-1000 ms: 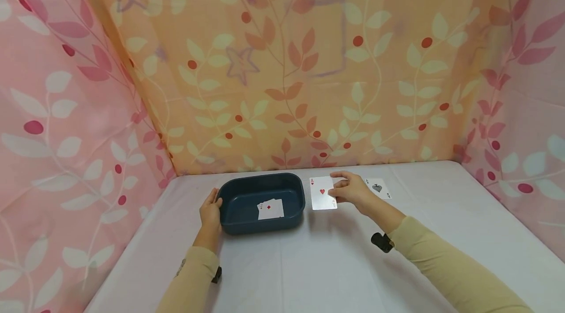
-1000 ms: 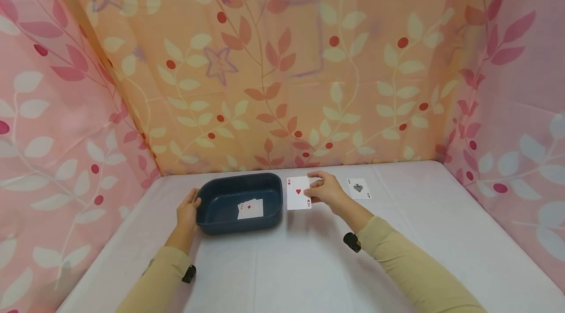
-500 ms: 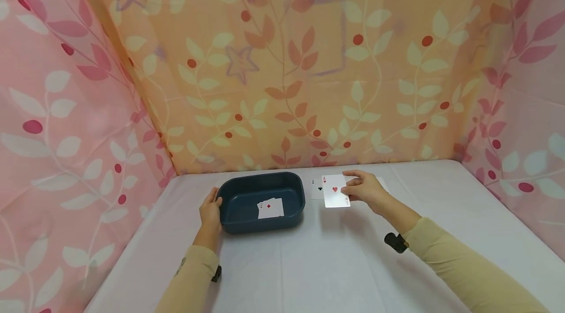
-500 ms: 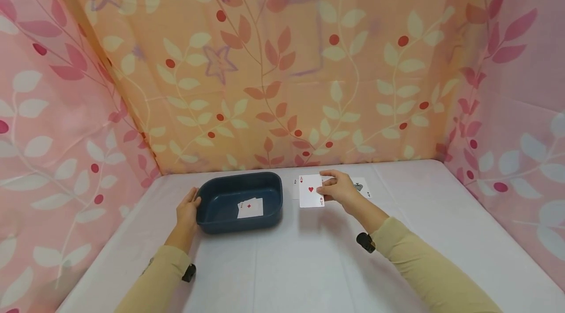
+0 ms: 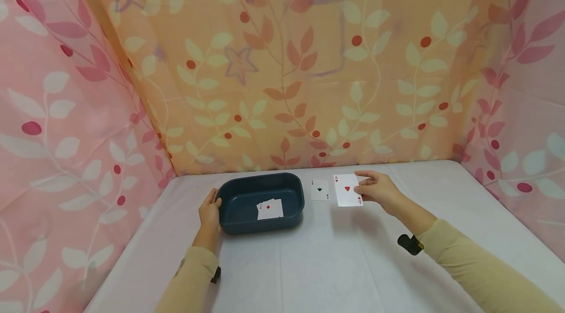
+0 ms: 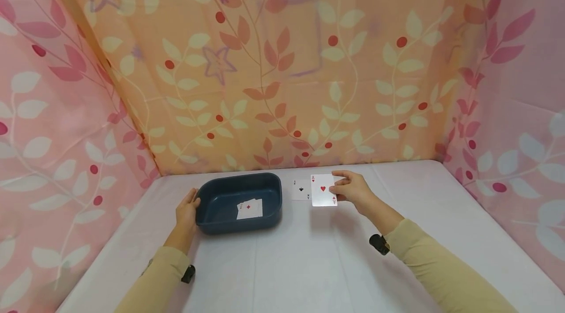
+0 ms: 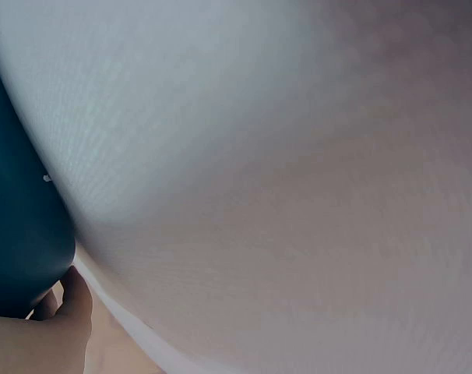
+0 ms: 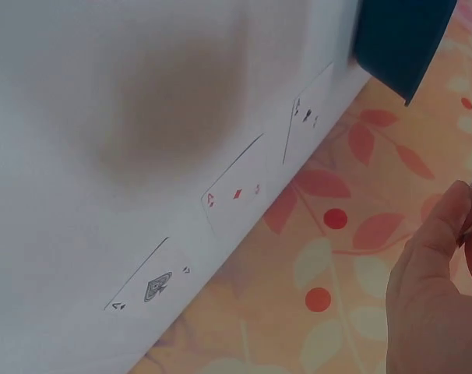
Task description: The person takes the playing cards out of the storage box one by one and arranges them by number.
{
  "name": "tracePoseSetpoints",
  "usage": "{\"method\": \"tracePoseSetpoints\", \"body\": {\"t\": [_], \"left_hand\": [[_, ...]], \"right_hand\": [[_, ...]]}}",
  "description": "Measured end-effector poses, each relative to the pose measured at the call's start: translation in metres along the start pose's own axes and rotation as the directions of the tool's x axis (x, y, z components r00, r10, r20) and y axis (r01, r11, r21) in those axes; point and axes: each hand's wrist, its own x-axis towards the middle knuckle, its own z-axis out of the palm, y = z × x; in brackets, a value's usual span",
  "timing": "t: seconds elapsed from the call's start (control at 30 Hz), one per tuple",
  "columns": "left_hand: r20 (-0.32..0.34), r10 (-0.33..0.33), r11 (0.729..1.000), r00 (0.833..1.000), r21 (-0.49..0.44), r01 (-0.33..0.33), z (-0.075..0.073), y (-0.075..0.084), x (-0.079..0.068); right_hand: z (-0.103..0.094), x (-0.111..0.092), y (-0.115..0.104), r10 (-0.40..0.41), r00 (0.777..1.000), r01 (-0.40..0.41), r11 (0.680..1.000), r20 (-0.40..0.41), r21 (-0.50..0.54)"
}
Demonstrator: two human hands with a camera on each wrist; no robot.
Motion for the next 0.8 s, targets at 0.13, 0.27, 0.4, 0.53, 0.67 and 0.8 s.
{"method": "tracePoseSetpoints", "body": {"t": [0.13, 0.27, 0.4, 0.53, 0.67, 0.8], "left_hand": [[0.003, 0.002, 1.000, 1.000, 0.000, -0.002, 0.001, 0.000, 0.000], [0.008, 0.002, 1.000, 1.000, 0.011, -0.002, 0.000, 0.002, 0.000], [0.009, -0.004, 1.000, 1.000, 0.016, 0.004, -0.001, 0.002, 0.000], [0.013, -0.002, 1.000, 1.000, 0.020, 0.002, -0.001, 0.002, -0.001], [0.018, 0.002, 1.000, 1.000, 0.018, -0.002, 0.000, 0.001, -0.001], [0.022, 0.000, 1.000, 1.000, 0.017, 0.000, 0.000, 0.000, 0.001]], "right_hand": [[-0.009, -0.003, 0.000, 0.008, 1.000, -0.008, 1.000, -0.001, -0.005], [-0.016, -0.005, 0.000, 0.015, 1.000, -0.016, 1.000, -0.008, -0.024], [-0.023, -0.008, 0.000, 0.021, 1.000, -0.022, 0.999, -0.018, -0.047], [-0.030, -0.011, 0.002, 0.025, 0.999, -0.026, 0.998, -0.025, -0.052], [-0.039, -0.013, 0.004, 0.020, 0.999, -0.022, 0.998, -0.033, -0.064], [-0.048, -0.014, 0.006, 0.022, 0.999, -0.025, 0.997, -0.038, -0.074]]}}
